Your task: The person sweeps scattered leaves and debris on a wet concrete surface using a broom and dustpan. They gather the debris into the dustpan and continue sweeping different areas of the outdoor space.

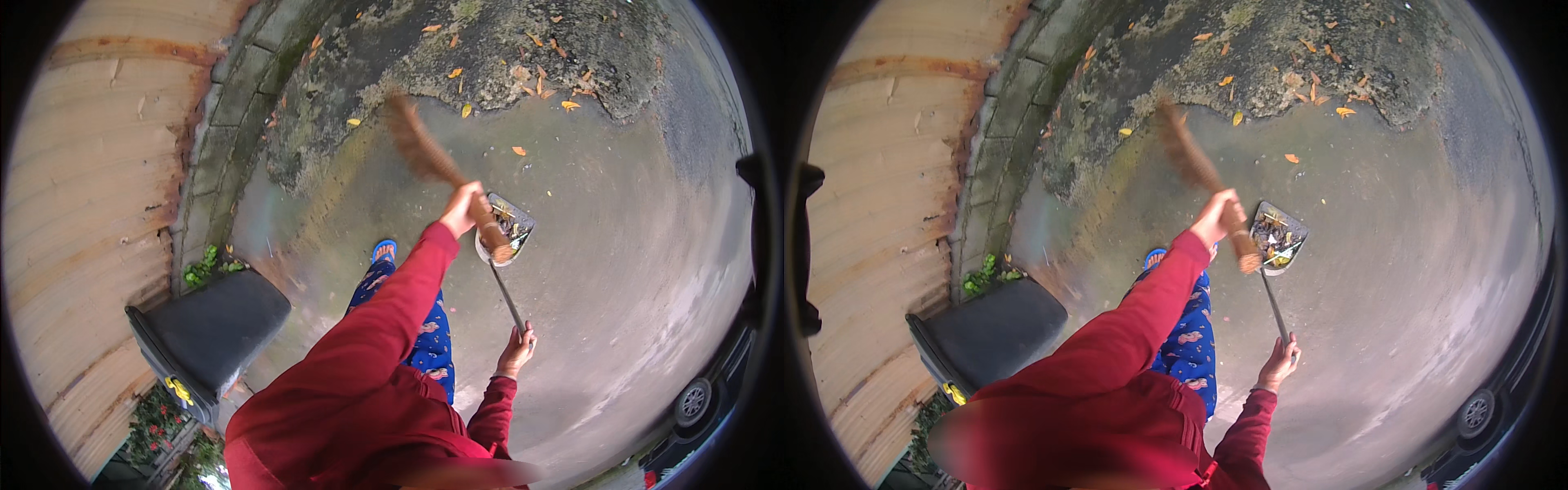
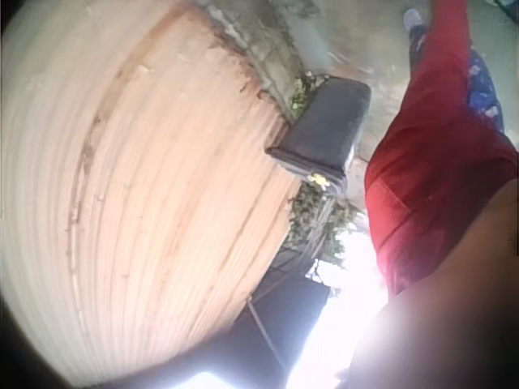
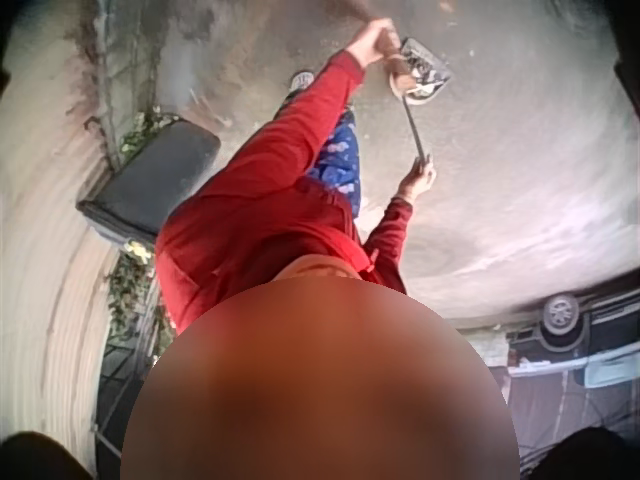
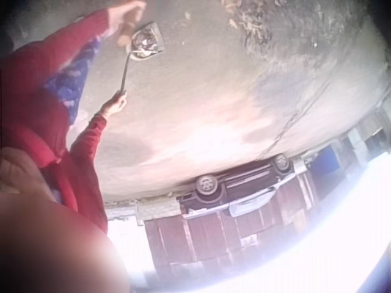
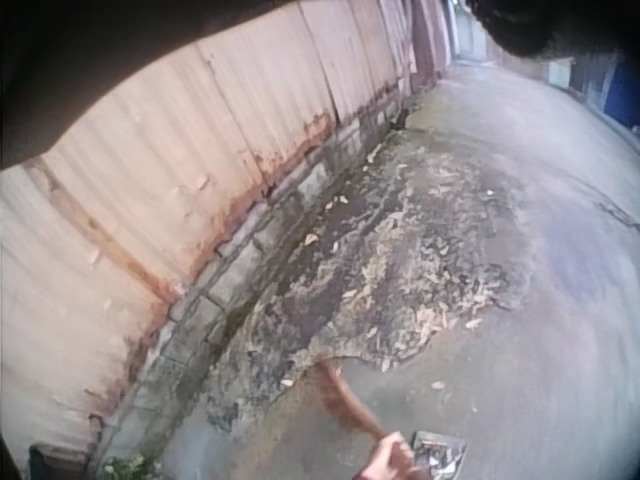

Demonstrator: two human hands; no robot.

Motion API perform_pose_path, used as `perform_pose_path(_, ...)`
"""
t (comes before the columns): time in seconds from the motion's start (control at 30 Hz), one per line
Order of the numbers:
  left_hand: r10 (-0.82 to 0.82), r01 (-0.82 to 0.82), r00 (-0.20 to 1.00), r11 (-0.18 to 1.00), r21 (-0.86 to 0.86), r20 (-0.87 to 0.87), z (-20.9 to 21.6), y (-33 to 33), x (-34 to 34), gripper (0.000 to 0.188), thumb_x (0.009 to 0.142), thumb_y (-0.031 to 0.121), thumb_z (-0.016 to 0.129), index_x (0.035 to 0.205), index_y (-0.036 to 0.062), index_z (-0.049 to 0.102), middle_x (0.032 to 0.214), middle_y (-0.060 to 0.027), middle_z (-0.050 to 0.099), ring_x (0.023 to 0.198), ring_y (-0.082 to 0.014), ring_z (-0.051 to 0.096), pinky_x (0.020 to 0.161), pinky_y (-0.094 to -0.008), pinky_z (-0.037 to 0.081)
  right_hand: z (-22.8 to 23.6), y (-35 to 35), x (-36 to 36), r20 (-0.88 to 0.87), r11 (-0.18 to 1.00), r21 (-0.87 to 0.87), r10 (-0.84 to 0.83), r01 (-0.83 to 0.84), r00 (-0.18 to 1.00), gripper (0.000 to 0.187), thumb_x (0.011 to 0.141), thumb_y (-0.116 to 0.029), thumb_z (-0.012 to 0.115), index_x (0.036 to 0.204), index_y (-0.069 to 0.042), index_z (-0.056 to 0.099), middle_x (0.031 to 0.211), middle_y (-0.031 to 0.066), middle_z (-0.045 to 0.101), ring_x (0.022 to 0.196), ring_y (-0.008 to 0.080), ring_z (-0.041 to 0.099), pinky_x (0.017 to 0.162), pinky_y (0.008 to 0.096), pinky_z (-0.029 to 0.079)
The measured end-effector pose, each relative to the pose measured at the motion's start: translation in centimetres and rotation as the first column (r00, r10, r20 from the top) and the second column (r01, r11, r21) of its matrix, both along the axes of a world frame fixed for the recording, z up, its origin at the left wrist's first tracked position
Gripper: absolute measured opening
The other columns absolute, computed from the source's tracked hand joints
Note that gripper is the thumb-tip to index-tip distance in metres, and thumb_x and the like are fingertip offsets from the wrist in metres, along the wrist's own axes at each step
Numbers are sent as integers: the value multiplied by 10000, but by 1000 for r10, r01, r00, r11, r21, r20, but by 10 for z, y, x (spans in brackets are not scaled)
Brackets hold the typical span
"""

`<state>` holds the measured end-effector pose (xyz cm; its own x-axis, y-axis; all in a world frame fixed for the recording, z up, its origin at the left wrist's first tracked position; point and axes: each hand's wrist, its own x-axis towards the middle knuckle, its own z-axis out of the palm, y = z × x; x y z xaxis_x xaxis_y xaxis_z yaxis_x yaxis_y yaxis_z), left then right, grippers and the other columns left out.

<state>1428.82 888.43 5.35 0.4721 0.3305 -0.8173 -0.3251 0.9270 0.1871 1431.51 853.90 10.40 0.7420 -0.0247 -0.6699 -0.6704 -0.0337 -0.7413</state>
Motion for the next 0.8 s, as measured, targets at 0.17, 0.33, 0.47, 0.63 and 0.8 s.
perform_pose_path(0.17,264,-58,828,918,-392,495,-3,81,-9,232,720,131,519,892,21,410,597,-13,411,504,-94,444,454,-222,398,0,-10,-9,-18,991,-47,128,-129,992,188,828,-207,525,806,-36,449,1231,181,380,1066,232,415,893,345,375)
perform_pose_path(0.33,160,-183,889,983,13,430,46,62,-186,401,728,115,472,1067,-43,328,539,27,349,419,-63,349,343,-202,304,-7,-15,-7,-131,974,-50,214,-222,968,180,800,-211,545,789,-50,466,1269,141,352,1043,224,419,873,368,379)
perform_pose_path(0.47,120,-129,989,986,-103,-90,86,-1,-305,134,710,167,513,704,84,408,526,23,399,424,-76,388,374,-204,335,-2,-18,7,-149,888,-158,410,-431,900,243,798,-264,521,919,-54,510,1270,63,366,1021,215,408,851,387,379)
perform_pose_path(0.63,442,-435,860,896,87,-254,61,9,-376,156,704,181,534,616,114,425,554,-2,453,464,-112,462,424,-242,395,17,-16,31,-332,871,-360,214,-333,919,442,788,-315,511,1151,-76,429,1256,-3,384,1131,219,311,835,493,315)
perform_pose_path(0.8,305,-293,889,952,87,-342,-4,87,-301,150,744,244,512,643,157,443,575,-4,455,557,-165,495,513,-311,417,58,14,44,21,688,-649,443,-325,896,447,811,-326,482,1136,-25,423,1188,131,427,1136,292,338,932,409,245)
